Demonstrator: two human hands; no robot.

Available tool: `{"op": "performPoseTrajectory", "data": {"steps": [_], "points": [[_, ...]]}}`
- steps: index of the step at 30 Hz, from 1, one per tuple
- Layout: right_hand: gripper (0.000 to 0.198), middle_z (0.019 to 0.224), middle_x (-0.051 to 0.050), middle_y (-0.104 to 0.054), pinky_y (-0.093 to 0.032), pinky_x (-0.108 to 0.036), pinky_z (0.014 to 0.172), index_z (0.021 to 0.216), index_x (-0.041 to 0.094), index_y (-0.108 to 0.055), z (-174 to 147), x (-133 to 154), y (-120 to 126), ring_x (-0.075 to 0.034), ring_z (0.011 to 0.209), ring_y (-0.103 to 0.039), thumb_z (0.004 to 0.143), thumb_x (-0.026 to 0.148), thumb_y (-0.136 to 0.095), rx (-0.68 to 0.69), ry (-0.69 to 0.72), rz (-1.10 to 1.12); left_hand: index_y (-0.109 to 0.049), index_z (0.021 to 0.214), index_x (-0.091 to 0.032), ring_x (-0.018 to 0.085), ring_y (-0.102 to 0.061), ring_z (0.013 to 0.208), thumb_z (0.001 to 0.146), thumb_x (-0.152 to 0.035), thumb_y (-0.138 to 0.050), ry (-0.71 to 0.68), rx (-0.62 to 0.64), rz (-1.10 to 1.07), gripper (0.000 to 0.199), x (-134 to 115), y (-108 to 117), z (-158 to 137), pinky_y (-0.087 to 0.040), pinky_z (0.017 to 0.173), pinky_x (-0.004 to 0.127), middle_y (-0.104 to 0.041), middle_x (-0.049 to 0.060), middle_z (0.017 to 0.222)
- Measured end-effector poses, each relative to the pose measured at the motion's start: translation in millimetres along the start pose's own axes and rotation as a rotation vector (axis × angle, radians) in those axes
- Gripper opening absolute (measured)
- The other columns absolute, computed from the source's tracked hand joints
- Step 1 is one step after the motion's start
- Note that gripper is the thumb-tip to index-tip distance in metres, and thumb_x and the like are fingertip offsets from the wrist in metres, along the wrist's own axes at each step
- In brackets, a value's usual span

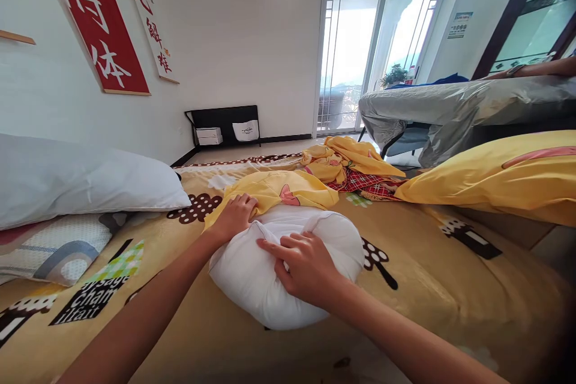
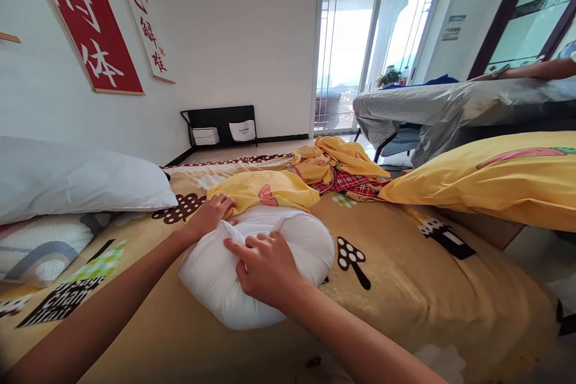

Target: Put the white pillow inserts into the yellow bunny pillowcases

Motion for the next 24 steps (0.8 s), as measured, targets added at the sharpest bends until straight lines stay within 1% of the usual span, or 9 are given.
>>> {"op": "performPoseTrajectory", "data": {"steps": [3, 6, 12, 15, 17, 18, 20, 22, 24], "points": [[0.043, 0.081, -0.001, -0.069, -0.034, -0.031, 0.066, 0.121, 0.033, -0.061, 4, 0, 2, -0.017, 0.074, -0.060, 0.082, 0.020, -0.048, 0.043, -0.033, -0.003, -0.058, 0.108, -0.014, 0.030, -0.051, 0.104, 0.082, -0.034, -0.058, 0.009, -0.083, 0.241, 0.032, 4, -12, 6, -0.040, 0.088, 0.041, -0.057, 0.015, 0.109], [0.043, 0.083, -0.001, -0.070, -0.034, -0.030, 0.066, 0.122, 0.035, -0.061, 11, -2, 5, -0.017, 0.077, -0.061, 0.084, 0.021, -0.046, 0.095, -0.079, 0.007, -0.060, 0.106, -0.015, 0.030, -0.052, 0.102, 0.085, -0.024, -0.051, -0.007, -0.134, 0.417, 0.024, 8, -15, 12, -0.039, 0.083, 0.040, -0.059, 0.015, 0.106], [0.046, 0.089, 0.000, -0.072, -0.034, -0.027, 0.063, 0.125, 0.038, -0.059, 29, -19, 13, -0.016, 0.078, -0.063, 0.085, 0.022, -0.042, 0.153, -0.172, 0.046, -0.064, 0.094, -0.016, 0.028, -0.054, 0.093, 0.089, -0.020, -0.044, 0.097, -0.205, 0.378, 0.021, 29, -7, 20, -0.037, 0.080, 0.040, -0.063, 0.012, 0.096], [0.046, 0.092, 0.000, -0.072, -0.034, -0.026, 0.062, 0.124, 0.037, -0.060, 38, -35, 18, -0.016, 0.080, -0.062, 0.085, 0.022, -0.042, 0.141, -0.230, 0.065, -0.063, 0.101, -0.016, 0.028, -0.052, 0.097, 0.092, -0.023, -0.042, 0.203, -0.406, 0.361, 0.024, 37, -1, 17, -0.033, 0.083, 0.043, -0.062, 0.013, 0.105], [0.046, 0.090, 0.000, -0.073, -0.035, -0.026, 0.063, 0.123, 0.037, -0.060, 43, -48, 22, -0.016, 0.079, -0.062, 0.084, 0.022, -0.042, 0.118, -0.277, 0.077, -0.061, 0.106, -0.016, 0.029, -0.052, 0.098, 0.093, -0.024, -0.039, 0.125, -0.523, 0.402, 0.027, 35, 2, 12, -0.032, 0.085, 0.043, -0.061, 0.015, 0.109], [0.046, 0.089, 0.001, -0.073, -0.034, -0.026, 0.063, 0.122, 0.038, -0.061, 43, -54, 24, -0.015, 0.077, -0.061, 0.084, 0.021, -0.043, 0.103, -0.300, 0.086, -0.061, 0.105, -0.016, 0.027, -0.053, 0.096, 0.094, -0.025, -0.039, 0.033, -0.517, 0.408, 0.027, 33, 3, 9, -0.033, 0.084, 0.042, -0.063, 0.014, 0.106], [0.045, 0.086, 0.002, -0.072, -0.034, -0.025, 0.062, 0.120, 0.039, -0.063, 41, -60, 26, -0.013, 0.071, -0.060, 0.083, 0.021, -0.044, 0.069, -0.327, 0.112, -0.064, 0.095, -0.016, 0.023, -0.056, 0.083, 0.093, -0.027, -0.041, -0.137, -0.365, 0.378, 0.025, 27, 2, 5, -0.037, 0.076, 0.035, -0.066, 0.010, 0.088], [0.045, 0.084, 0.002, -0.072, -0.032, -0.025, 0.060, 0.118, 0.039, -0.063, 33, -57, 24, -0.012, 0.066, -0.058, 0.082, 0.019, -0.044, 0.036, -0.307, 0.130, -0.064, 0.082, -0.016, 0.019, -0.057, 0.069, 0.091, -0.029, -0.046, -0.204, -0.142, 0.336, 0.024, 23, -1, 2, -0.038, 0.065, 0.030, -0.064, 0.006, 0.072], [0.046, 0.080, 0.002, -0.070, -0.030, -0.026, 0.059, 0.120, 0.038, -0.063, 20, -47, 18, -0.013, 0.065, -0.057, 0.082, 0.018, -0.045, 0.007, -0.225, 0.115, -0.065, 0.080, -0.017, 0.019, -0.058, 0.069, 0.089, -0.030, -0.049, -0.207, -0.032, 0.318, 0.022, 19, -6, 2, -0.039, 0.063, 0.029, -0.065, 0.005, 0.075]]}}
Point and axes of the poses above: each hand's wrist, its own z-axis towards the middle knuckle, its own y-axis out of the back of the hand, x = y × z, the point moved 2 cm from there along z, towards the middle knuckle
